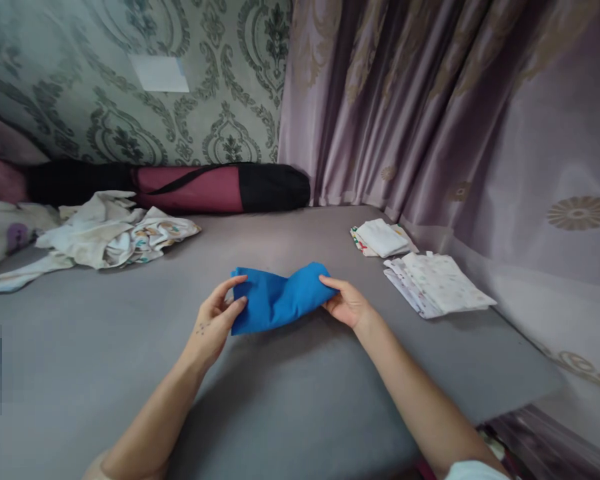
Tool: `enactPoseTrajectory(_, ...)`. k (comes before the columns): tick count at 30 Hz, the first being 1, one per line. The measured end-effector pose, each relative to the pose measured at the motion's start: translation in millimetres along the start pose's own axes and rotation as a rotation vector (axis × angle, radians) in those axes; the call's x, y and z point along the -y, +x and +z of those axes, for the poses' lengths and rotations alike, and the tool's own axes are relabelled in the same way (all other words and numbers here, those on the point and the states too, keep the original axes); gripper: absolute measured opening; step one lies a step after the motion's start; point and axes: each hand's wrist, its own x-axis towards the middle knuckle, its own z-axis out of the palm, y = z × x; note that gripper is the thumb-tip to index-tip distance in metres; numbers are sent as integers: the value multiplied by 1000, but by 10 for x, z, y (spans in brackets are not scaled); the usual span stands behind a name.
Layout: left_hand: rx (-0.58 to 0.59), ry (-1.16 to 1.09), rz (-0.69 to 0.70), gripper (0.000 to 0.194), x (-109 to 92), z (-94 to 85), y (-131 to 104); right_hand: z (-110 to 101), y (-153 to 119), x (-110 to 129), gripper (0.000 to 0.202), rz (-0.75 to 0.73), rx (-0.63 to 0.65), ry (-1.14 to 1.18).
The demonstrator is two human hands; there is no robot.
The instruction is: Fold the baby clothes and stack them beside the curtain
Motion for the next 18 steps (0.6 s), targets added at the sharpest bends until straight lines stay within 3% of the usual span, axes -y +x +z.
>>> enactPoseTrajectory(4,80,65,54,53,-38,62,-92,88,-88,-6,25,37,122,59)
enactPoseTrajectory(8,91,143,197,42,-107,169,-196,237,-255,-20,39,-56,184,39)
enactPoseTrajectory(11,75,195,233,39,-112,212,-229,345,-403,13,37,-259,134,-148)
enactPoseTrajectory(16,-33,242,236,41,-67,198,-229,466,-628,93,31,-664,-99,-566)
enactPoseTrajectory(18,-26,245,223,42,-46,211,-240,513,-695,47,33,-778,-127,-694)
